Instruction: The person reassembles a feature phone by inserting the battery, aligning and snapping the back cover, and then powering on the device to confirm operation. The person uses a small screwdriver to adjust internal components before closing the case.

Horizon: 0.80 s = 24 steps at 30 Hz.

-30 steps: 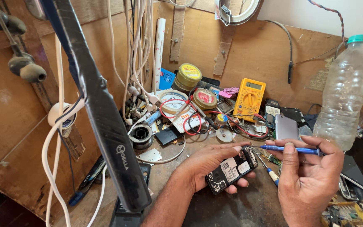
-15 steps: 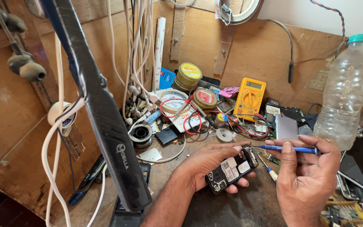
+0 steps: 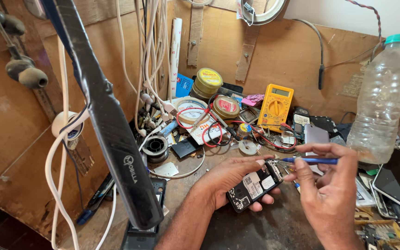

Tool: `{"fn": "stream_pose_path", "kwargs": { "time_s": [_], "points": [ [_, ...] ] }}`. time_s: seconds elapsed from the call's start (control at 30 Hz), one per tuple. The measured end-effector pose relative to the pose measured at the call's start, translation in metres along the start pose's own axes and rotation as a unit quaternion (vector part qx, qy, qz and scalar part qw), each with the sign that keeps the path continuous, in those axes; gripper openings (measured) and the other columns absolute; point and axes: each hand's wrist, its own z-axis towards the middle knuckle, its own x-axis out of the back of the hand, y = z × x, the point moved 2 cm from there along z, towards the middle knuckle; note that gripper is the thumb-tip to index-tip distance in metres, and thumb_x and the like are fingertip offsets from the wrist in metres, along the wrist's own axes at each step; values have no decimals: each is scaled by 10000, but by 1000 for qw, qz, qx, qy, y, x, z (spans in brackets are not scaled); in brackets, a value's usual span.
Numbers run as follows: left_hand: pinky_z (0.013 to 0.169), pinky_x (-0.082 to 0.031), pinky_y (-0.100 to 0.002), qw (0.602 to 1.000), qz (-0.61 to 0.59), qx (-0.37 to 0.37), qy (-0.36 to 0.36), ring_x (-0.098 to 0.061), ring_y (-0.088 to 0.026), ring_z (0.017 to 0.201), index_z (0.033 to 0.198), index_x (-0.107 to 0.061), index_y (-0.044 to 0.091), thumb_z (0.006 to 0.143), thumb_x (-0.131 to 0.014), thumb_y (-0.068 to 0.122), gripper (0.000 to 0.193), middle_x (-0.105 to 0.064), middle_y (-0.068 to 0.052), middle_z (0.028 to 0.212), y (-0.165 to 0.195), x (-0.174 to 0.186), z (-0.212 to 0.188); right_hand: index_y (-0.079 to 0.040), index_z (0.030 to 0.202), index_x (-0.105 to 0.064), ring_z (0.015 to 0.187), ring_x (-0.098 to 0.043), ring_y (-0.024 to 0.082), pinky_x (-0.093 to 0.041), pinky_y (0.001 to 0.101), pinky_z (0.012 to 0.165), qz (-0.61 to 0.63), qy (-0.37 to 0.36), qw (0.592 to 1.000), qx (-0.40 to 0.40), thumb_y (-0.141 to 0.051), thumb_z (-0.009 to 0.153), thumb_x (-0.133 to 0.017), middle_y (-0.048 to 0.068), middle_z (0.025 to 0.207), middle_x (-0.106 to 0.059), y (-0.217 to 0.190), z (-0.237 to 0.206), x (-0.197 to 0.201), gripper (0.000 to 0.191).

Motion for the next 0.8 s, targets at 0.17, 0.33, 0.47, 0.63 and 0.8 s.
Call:
{"fn": "stream_pose_path", "kwargs": {
  "time_s": [0.17,0.33,0.47,0.63,0.8],
  "points": [
    [522,-648,-387,1000,21,12,17,-760,-288,740,1544,-500,96,1114,-488,284,469,-731,-237,1017,-3,2,2,32,1170,-430,760,-679,165,-613,297,631,-55,-7,998,-15,30,962,-648,171,994,-660,2,2,1,301],
    [512,-649,-378,1000,14,22,17,-762,-281,731,1509,-522,15,1133,-490,289,466,-739,-244,1002,-4,2,3,20,1121,-426,709,-682,148,-592,293,573,-81,2,996,-43,24,949,-675,159,925,-657,4,4,7,303],
    [507,-641,-374,999,32,24,31,-755,-271,714,1494,-532,98,1093,-486,266,437,-740,-223,984,-2,1,2,12,1161,-417,772,-683,122,-618,268,647,-20,-32,999,-11,37,944,-634,137,1022,-672,3,4,4,307],
    [512,-642,-363,999,40,17,23,-755,-264,719,1475,-551,34,1121,-490,281,436,-738,-228,982,-2,-2,1,16,1155,-427,745,-682,166,-593,309,617,-82,-5,996,-39,42,948,-683,172,963,-662,7,2,6,331],
    [492,-632,-368,998,44,31,42,-753,-271,701,1425,-547,31,1102,-480,280,414,-741,-232,971,-2,-1,2,3,1226,-418,817,-704,130,-645,269,696,-28,-52,998,-10,34,951,-621,134,1028,-682,9,5,6,344]
  ]
}}
